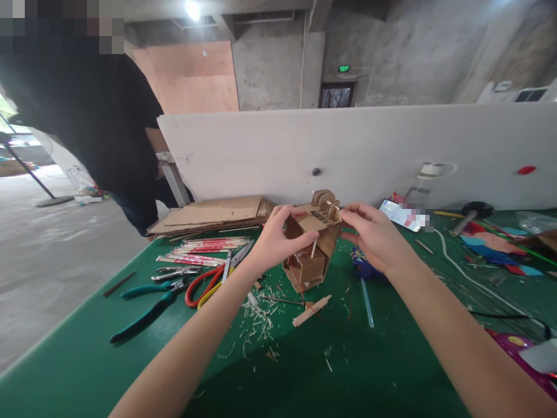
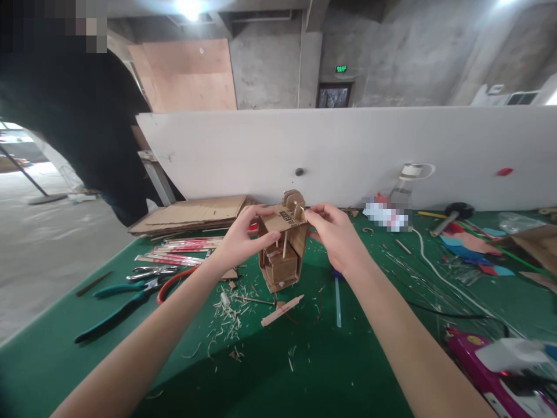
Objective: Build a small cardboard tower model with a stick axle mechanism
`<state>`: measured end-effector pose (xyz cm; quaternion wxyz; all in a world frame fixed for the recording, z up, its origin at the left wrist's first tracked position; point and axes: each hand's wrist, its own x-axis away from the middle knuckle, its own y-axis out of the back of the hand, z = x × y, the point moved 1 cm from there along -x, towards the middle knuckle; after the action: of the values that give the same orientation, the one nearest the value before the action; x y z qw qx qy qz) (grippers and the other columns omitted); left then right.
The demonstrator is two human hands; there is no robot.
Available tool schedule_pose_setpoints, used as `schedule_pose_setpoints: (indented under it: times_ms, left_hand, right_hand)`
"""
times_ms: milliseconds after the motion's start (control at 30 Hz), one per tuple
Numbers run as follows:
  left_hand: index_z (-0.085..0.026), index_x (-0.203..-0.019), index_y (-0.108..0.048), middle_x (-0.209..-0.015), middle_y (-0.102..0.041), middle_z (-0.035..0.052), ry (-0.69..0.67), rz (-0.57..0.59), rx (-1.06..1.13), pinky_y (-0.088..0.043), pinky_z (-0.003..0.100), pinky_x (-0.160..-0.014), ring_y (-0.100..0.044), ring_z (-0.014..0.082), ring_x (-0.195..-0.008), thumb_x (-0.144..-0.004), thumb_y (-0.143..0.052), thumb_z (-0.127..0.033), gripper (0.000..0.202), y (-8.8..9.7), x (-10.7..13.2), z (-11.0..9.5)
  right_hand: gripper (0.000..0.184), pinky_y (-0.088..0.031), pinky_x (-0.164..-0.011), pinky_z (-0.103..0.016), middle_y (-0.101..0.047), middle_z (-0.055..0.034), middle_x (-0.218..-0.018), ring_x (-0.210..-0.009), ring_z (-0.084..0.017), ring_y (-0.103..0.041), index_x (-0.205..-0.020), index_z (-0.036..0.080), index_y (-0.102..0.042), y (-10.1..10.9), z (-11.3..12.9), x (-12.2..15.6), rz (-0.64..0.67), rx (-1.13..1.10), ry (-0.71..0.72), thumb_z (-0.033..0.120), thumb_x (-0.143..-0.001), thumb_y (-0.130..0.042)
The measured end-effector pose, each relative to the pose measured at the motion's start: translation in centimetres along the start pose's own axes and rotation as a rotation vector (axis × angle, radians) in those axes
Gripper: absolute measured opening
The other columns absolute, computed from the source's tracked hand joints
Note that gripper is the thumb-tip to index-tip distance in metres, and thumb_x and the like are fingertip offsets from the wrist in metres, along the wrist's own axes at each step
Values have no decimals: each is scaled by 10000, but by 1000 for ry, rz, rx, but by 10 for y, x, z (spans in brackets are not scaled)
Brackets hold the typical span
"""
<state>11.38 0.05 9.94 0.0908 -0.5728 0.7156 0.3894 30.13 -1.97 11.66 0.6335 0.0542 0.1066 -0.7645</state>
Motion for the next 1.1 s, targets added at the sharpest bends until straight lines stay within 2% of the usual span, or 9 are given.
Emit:
schedule_pose_setpoints:
  times_ms: [433,633,900,1100]
  left_hand:
    - [-224,-1068,-525,-1174,-516,95,-26,-20,14,-436,422,-936,-505,237,-1103,-766,-629,-418,373,-2,1,0]
    - [-223,-1094,-522,-1199,-516,98,-1,-15,34,-440,423,-940,-513,236,-1115,-774,-619,-421,389,-2,1,1]
    - [-221,-1093,-515,-1296,-470,102,-6,18,110,-486,388,-875,-555,215,-1052,-771,-624,-409,388,-2,1,3]
    - [-221,-1109,-518,-1293,-483,108,-4,32,154,-472,406,-916,-542,227,-1097,-774,-631,-404,399,0,0,5]
  right_hand:
    - [231,-469,-666,-348,-595,-18,-808,-806,-190,-561,-733,224,-592,-2,-11,0,-95,66,89,423,-668,-692]
    - [222,-451,-631,-326,-589,-10,-779,-734,-166,-551,-743,223,-596,-2,-16,1,-118,109,188,432,-707,-662]
    - [247,-413,-598,-299,-578,2,-742,-719,-162,-535,-687,216,-565,-7,-9,4,-111,10,79,419,-641,-698]
    - [237,-403,-618,-299,-584,6,-780,-752,-167,-537,-722,227,-561,-6,-11,3,-107,9,69,405,-650,-701]
